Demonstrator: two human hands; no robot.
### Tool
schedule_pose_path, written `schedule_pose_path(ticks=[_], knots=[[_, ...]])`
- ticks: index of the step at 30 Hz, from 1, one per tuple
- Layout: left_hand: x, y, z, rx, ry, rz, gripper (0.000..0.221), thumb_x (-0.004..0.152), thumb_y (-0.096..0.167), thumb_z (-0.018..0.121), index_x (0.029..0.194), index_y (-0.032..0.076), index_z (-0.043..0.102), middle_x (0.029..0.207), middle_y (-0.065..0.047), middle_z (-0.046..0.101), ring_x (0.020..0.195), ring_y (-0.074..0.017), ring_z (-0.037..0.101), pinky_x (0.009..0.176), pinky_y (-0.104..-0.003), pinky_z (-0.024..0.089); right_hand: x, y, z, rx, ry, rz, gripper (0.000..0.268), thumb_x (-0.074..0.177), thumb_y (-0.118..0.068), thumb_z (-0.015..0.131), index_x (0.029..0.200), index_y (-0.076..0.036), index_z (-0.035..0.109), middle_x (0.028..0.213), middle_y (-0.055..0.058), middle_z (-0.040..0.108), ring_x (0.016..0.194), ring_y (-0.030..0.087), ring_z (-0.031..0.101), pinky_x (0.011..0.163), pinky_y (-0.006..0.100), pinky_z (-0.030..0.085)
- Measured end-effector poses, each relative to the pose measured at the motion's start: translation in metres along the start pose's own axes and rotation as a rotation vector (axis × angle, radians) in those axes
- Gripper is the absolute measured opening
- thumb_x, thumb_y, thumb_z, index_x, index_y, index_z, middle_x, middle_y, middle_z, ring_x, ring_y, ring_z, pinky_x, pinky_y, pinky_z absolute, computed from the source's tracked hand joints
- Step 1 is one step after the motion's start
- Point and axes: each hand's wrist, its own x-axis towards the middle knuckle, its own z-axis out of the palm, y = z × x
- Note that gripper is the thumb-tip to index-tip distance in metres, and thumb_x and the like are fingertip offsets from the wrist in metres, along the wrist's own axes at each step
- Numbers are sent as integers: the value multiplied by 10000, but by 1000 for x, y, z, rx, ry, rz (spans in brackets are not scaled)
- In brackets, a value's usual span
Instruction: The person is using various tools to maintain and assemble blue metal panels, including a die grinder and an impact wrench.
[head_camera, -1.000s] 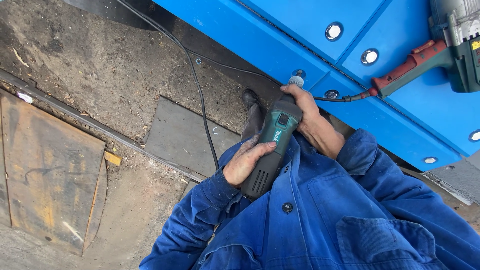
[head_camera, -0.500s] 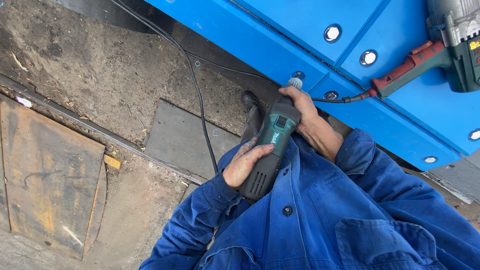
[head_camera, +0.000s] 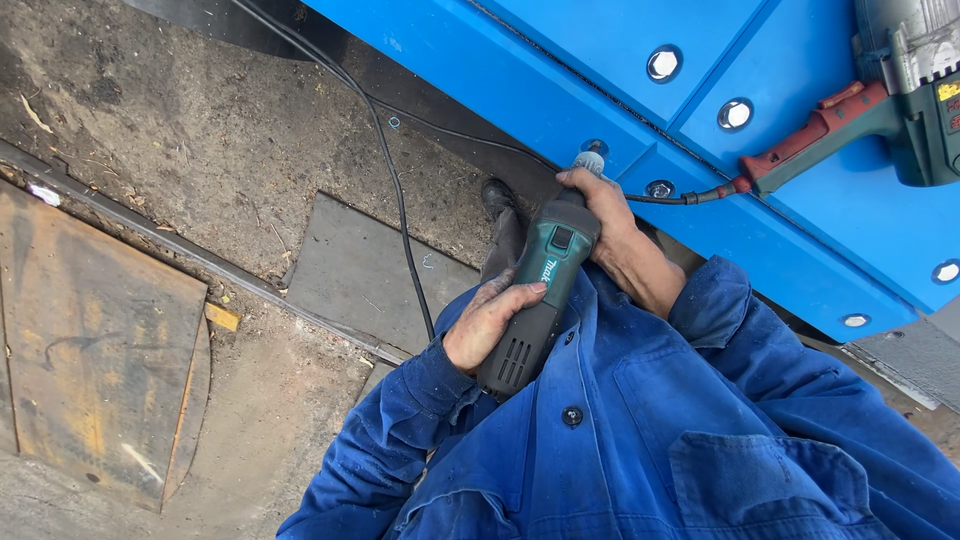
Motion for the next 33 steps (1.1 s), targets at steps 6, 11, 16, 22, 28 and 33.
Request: schedule_pose_path(ticks=[6,11,16,22,28,33], knots=[[1,2,1,31,14,-33,414,940,309,654,1228,15,612,892,-57,684,690,-104,657,590,-238,545,4,3,-4,5,36,37,257,855,-182,717,1021,-11,622,778,123,644,572,218,632,502,357,543],[0,6,3,61,38,-63,471,912,332,666,1246,10,586,898,-71,691,690,-118,669,588,-248,559,3,4,-3,-4,27,1,256,857,-196,709,1024,-22,625,778,103,635,571,204,632,503,350,543],[-3,6,3,94,64,-71,502,896,344,670,1265,14,582,899,-76,697,685,-117,675,579,-245,563,6,11,-7,-19,38,9,264,865,-204,707,1025,-8,633,793,114,658,579,199,645,526,349,557],[-5,2,-2,18,30,-24,495,903,321,672,1295,32,584,911,-71,690,683,-108,664,579,-227,555,-2,4,3,-26,13,-7,259,857,-206,706,1015,-20,618,779,111,644,568,204,646,506,356,557],[2,2,-3,-10,38,-35,462,916,300,676,1272,20,587,921,-66,692,713,-108,672,607,-232,556,3,0,1,-67,71,8,286,834,-192,732,1035,-22,620,771,100,636,554,199,625,491,353,540],[-1,6,3,47,29,-45,462,908,316,664,1260,28,586,893,-64,691,689,-116,664,591,-238,551,-1,0,2,-52,83,24,299,822,-199,720,1017,3,616,766,122,650,548,218,634,487,365,549]])
